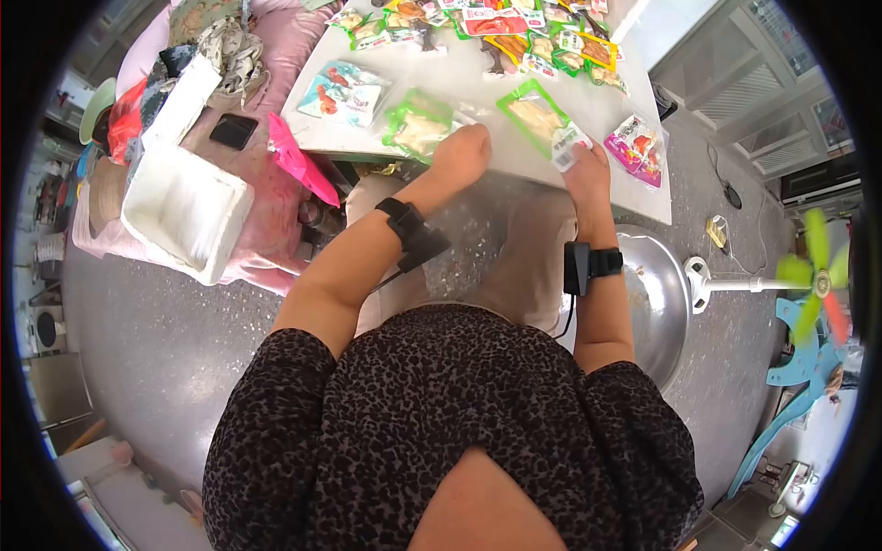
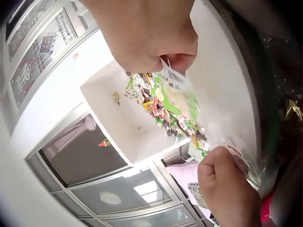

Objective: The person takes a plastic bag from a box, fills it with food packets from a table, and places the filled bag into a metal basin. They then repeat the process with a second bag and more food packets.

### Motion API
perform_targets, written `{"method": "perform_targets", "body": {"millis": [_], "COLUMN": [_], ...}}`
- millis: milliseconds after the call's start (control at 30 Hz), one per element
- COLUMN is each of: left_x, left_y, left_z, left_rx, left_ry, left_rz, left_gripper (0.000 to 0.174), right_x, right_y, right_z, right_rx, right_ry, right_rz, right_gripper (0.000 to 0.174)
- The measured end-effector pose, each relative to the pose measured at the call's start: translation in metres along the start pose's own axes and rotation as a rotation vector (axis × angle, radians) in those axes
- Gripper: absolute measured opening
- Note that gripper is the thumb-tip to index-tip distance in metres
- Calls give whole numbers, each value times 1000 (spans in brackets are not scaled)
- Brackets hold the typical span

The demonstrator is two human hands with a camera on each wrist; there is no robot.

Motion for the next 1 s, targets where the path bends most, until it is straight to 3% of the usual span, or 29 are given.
{"method": "perform_targets", "body": {"millis": [233,400,633,767,800,900,1000], "left_x": [-9,-17,-37,-46,-48,-47,-46], "left_y": [-11,-14,-14,-13,-13,-15,-18], "left_z": [-6,-1,3,5,5,6,7], "left_rx": [-3,-1,86,95,84,76,89], "left_ry": [-105,-41,110,166,174,164,161], "left_rz": [-9,-110,-304,-311,-306,-317,-323], "left_gripper": [14,14,11,12,12,14,15], "right_x": [2,-3,-30,-53,-58,-66,-55], "right_y": [-13,-12,21,54,60,67,67], "right_z": [33,41,40,43,39,36,45], "right_rx": [-17,-3,201,87,177,210,253], "right_ry": [90,127,248,256,222,292,401], "right_rz": [131,307,117,123,106,123,448], "right_gripper": [26,26,25,19,15,13,11]}}
Point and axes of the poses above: each hand's wrist, its own z-axis away from the middle knuckle, its own y-axis out of the palm, x = y × z, the point moved 4 cm from there along -z, towards the middle knuckle, and after that the axes turned 9 degrees about -x, right-handed, at the moved point
